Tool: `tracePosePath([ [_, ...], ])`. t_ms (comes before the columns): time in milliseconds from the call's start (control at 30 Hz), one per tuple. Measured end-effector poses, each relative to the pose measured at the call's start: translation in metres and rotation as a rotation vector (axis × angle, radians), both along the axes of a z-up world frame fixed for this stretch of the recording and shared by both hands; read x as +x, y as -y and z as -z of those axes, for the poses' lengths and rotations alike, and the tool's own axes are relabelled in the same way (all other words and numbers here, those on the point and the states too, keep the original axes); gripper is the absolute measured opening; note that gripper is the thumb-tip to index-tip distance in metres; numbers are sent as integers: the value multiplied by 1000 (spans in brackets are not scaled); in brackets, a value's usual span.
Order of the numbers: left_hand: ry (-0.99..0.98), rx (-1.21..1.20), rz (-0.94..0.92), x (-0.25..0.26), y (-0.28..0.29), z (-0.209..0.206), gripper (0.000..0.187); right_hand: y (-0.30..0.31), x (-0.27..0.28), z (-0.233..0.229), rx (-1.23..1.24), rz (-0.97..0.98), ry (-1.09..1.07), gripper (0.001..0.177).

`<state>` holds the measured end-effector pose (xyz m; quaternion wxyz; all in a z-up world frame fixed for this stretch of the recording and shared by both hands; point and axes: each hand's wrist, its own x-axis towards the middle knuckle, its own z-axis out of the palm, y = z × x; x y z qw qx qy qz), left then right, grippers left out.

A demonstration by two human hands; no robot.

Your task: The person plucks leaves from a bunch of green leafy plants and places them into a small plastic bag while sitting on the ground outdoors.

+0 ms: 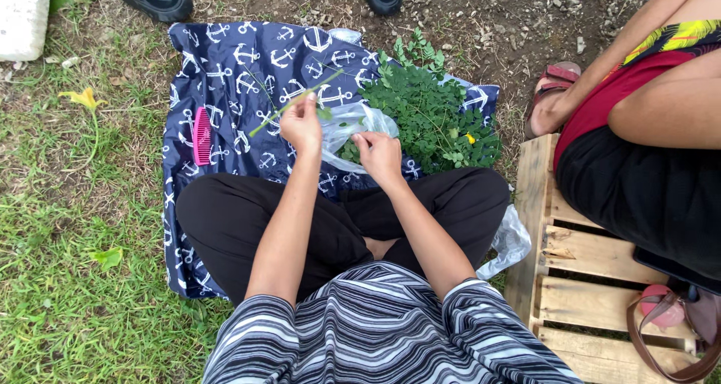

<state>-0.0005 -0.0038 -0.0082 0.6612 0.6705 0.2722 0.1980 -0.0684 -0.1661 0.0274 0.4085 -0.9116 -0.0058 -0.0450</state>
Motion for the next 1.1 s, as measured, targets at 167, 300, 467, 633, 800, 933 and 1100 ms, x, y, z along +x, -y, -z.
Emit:
tracePosePath([
  [167,-82,-41,-17,3,-6,6,20,10,-4,31,-195,-116,-45,25],
  [300,14,-125,68,-6,8,25,20,6,10,27,-337,-194,4,60],
  [467,27,-290,124,-12,30,40,22,-5,23,6,298,-146,16,42],
  [633,32,-343,125,-10,40,37,22,-9,30,11,542,47,-121,19],
  [800,52,-396,54,-3,31,39,22,-1,20,18,490,81,-93,14],
  [933,120,-467,16,11,4,43,21,9,7,35,300,138,-75,16],
  [1100,57,-424,49,5,1,45,22,12,8,46,-42,-114,-73,19],
])
